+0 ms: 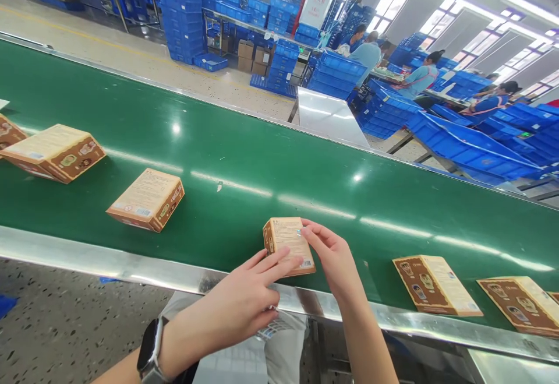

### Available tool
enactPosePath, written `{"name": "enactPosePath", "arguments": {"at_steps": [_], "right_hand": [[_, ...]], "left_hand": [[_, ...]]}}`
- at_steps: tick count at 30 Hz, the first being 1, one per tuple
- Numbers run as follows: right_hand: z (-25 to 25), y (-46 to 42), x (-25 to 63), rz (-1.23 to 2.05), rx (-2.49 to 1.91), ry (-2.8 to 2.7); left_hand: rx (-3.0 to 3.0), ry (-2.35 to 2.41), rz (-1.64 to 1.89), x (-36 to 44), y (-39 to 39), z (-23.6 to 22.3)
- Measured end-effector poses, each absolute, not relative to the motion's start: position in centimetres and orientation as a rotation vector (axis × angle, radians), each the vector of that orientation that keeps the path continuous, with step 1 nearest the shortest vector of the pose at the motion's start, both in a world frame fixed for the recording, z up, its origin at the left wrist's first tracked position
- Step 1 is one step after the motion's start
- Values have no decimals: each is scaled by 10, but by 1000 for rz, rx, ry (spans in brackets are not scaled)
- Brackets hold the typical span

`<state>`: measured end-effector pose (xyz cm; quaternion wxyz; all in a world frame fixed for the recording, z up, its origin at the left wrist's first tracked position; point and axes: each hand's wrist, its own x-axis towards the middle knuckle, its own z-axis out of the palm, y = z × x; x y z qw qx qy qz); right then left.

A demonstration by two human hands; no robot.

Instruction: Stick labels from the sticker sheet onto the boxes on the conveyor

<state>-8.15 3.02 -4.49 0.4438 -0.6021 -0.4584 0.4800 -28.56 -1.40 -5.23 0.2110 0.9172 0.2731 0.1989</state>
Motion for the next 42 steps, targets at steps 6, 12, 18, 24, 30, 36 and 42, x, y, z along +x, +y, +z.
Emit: {"name": "enactPosePath", "arguments": {"at_steps": [6,12,18,24,30,36,42], "right_hand": [[-44,24,-75,1190,-1490,-1056],[-48,19,-70,1043,-1580,-1117],[-47,11,-69,658,-1709,-1250],[-49,17,-61,525,-1760,-1158],[-38,16,-46,337,-1792,-1236],[-16,-35,-67,336,-1389,-1947],[-14,-45,-67,449,-1230,-2231]], "left_hand": [[2584,718,510,-276,-11,-50],[2578,703,487,-266,-9,-50],[2597,648,511,-258,-7,-50],[2543,572,480,-248,-1,-52],[2315,574,645,-256,-3,-48],[1618,1015,507,-274,-9,-28],[1370,973,546,-284,-12,-26]]}}
